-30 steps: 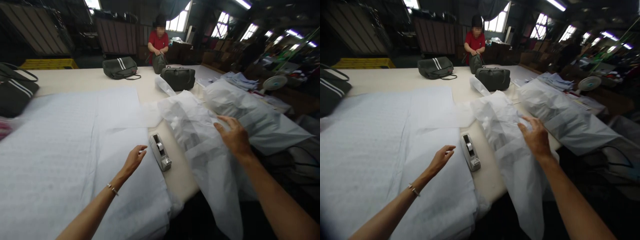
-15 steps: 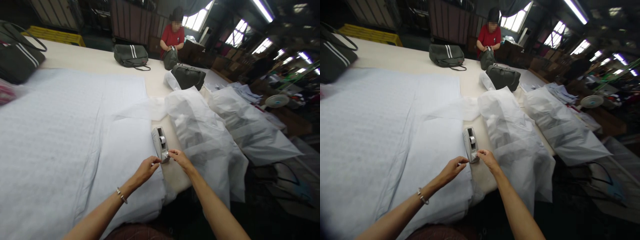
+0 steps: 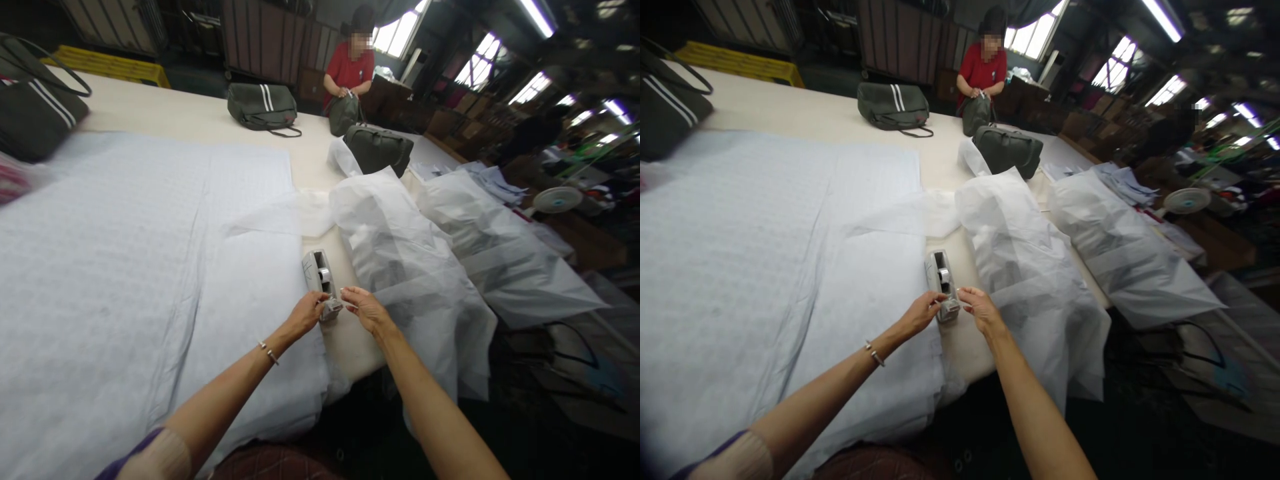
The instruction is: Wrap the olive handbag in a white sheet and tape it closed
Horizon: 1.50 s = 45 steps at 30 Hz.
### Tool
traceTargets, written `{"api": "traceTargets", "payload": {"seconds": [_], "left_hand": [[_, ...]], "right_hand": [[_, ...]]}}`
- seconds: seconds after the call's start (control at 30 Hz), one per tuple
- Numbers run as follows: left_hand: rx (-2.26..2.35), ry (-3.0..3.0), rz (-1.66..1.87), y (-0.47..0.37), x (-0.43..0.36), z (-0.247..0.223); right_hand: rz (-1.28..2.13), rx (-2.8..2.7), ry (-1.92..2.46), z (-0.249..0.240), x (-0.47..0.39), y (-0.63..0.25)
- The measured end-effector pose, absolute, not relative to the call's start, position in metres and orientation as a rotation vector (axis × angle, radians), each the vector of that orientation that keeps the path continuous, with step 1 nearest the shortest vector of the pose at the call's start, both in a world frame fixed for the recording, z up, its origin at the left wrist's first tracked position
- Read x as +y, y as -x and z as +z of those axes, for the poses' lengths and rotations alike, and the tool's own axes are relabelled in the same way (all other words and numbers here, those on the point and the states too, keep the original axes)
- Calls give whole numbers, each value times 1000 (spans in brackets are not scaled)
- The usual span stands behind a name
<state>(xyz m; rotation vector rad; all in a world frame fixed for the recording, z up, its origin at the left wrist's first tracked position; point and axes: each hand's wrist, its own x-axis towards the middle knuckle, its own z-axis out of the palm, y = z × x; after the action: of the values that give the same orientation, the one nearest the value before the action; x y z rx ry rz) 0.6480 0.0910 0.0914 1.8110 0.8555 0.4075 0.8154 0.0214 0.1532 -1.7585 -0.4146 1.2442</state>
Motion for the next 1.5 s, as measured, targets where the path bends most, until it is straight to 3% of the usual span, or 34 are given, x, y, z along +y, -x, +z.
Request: {"api": "traceTargets", "payload": {"seconds": [0.7, 1.0, 1.33, 1.5], "left_hand": [[-20, -2402, 225, -677, 147, 91], [212, -2344, 249, -662, 134, 90], [591, -1697, 440, -627, 88, 80], [687, -1322, 174, -630, 100, 90]], "right_hand": [[1298, -242, 1641, 152, -4, -812], [1215, -276, 1709, 157, -4, -805], [1142, -314, 1796, 153, -7, -802], [1071, -401, 1856, 143, -15, -798]]}}
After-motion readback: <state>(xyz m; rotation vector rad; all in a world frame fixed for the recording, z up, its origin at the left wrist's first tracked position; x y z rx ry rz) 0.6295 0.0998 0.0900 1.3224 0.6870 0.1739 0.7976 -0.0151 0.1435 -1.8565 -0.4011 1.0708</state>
